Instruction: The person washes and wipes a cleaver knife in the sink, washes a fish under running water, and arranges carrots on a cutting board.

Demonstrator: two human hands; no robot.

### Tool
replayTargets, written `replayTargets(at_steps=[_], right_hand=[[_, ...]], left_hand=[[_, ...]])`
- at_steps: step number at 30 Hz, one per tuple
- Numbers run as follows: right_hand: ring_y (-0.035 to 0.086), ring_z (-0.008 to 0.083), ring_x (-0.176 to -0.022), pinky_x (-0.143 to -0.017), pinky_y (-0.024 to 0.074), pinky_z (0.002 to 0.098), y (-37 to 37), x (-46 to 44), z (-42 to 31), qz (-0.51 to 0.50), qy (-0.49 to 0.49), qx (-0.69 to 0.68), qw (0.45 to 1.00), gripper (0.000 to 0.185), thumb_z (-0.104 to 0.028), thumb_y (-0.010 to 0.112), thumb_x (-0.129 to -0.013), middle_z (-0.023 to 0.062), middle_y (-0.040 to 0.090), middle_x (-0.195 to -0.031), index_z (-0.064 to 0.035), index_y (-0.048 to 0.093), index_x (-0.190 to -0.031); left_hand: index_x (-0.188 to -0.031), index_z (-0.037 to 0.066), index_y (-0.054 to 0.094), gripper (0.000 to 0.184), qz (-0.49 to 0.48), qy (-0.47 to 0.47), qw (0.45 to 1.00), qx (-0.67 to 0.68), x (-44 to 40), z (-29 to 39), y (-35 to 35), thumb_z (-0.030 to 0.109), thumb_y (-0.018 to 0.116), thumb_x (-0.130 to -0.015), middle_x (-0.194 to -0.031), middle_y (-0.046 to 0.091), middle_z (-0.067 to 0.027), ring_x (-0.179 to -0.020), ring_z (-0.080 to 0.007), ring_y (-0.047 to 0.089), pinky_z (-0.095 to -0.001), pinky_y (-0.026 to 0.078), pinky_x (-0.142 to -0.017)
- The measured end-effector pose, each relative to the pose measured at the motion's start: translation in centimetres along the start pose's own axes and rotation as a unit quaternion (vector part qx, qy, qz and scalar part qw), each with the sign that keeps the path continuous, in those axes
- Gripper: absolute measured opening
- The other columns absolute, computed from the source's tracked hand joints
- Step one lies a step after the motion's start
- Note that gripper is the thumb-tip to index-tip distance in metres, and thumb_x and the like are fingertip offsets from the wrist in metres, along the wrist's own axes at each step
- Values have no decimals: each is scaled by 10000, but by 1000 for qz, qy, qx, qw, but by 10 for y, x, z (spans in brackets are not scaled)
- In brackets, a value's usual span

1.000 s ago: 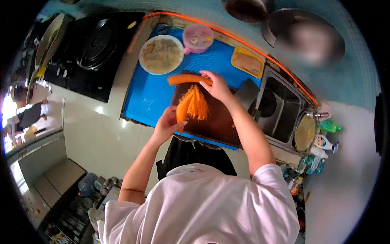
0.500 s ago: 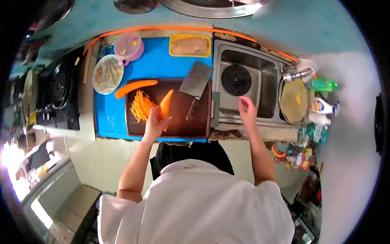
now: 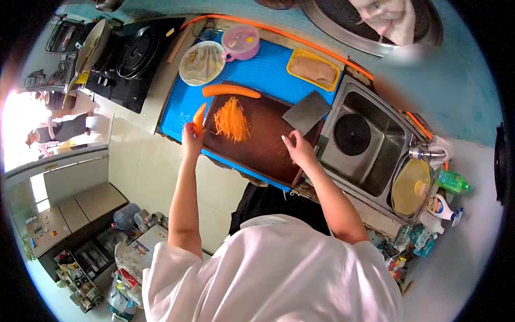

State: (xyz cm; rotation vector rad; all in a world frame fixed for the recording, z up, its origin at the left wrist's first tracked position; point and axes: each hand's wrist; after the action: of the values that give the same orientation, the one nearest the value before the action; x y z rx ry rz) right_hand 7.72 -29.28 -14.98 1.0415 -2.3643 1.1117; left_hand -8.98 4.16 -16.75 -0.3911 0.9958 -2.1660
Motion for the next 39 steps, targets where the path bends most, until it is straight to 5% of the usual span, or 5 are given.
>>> replayTargets(at_steps=[11, 15, 21, 31, 39], right_hand=[[435, 218, -421, -435, 345, 368, 15, 9, -1, 162, -34, -1, 986, 192, -280, 571, -859, 77, 530, -646, -139, 483, -954], [543, 154, -902, -817, 429, 297, 22, 7, 41, 165, -123, -238, 949, 206, -126, 617, -820, 34, 583, -964, -41, 554, -998], [503, 131, -833, -782, 406, 279, 0, 62, 33, 238, -147, -209, 937, 140, -115, 537, -891, 23, 539, -923, -79, 539, -1027], [546, 200, -932, -779, 471, 343, -52, 92, 60, 421, 37, -368, 828, 505, -144, 636, -848, 111, 571, -977, -138, 377, -1281], [551, 204, -783, -621, 463, 350, -102, 112, 135, 300, 109, -442, 838, 468, -353, 528, -916, 125, 557, -1067, -33, 416, -1239]], left_hand=[[-1050, 40, 560, 336, -76, 54, 991, -98, -47, 41, 19, 124, 671, -743, -1045, 546, -192, -977, -373, 516, -432, 442, -840], [-1034, 67, 580, 267, -209, -58, 976, -14, -51, 65, -3, 95, 615, -771, -962, 589, -170, -843, -298, 591, -394, 481, -728], [-1117, 17, 467, 368, 86, 81, 992, 32, -10, 81, -7, 161, 621, -815, -976, 539, -183, -927, -338, 535, -405, 456, -791], [-1017, -14, 547, 581, -541, 17, 783, 307, 131, 259, 163, 539, 410, -903, -816, 605, -179, -763, -296, 604, -390, 481, -671], [-1324, -11, 296, 839, -610, -172, 721, 281, 180, 352, 234, 658, 396, -828, -1079, 557, -201, -844, -277, 615, -362, 556, -582]])
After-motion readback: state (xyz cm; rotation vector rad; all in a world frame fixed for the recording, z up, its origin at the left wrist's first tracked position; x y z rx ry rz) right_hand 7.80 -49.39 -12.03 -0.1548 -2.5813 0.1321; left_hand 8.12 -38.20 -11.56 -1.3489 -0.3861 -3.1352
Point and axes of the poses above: each hand's wrist, its own x-axis away from the middle knuckle, its own y-axis out of the palm, z = x × y
